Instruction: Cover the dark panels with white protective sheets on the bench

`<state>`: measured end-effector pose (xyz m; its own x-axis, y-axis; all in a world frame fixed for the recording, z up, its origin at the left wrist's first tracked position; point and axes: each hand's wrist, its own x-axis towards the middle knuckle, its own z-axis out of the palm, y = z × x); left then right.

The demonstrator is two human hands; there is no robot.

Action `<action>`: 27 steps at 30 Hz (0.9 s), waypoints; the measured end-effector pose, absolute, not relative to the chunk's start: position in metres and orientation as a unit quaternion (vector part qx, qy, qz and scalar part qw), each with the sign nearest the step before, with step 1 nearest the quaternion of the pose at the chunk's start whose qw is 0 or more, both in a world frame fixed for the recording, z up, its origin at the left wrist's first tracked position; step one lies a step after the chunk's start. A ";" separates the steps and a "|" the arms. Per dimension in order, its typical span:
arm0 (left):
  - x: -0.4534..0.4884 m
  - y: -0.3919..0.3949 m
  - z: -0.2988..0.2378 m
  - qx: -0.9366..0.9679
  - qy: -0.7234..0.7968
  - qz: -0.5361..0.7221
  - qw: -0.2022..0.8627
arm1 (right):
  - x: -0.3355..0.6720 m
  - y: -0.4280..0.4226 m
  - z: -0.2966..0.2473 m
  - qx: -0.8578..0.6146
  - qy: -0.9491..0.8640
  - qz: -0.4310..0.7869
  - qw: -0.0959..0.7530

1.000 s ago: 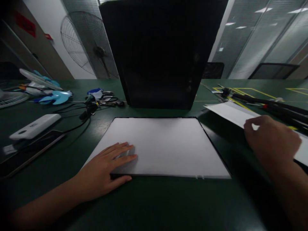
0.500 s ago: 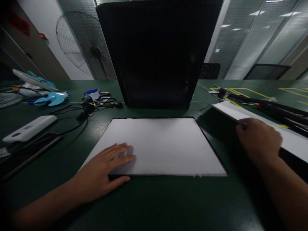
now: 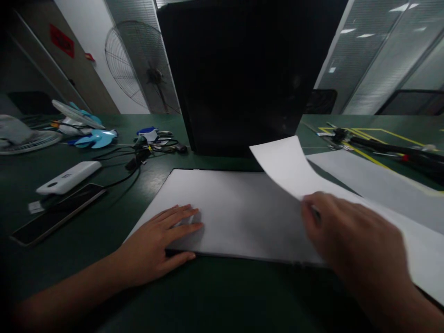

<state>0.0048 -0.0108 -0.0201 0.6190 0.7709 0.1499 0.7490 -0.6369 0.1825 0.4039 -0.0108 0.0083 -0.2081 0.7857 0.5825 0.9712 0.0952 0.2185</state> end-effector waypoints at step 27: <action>-0.002 0.000 -0.027 0.776 0.625 0.085 -0.003 | 0.482 0.047 -0.018 -0.840 -0.540 -0.016 -0.059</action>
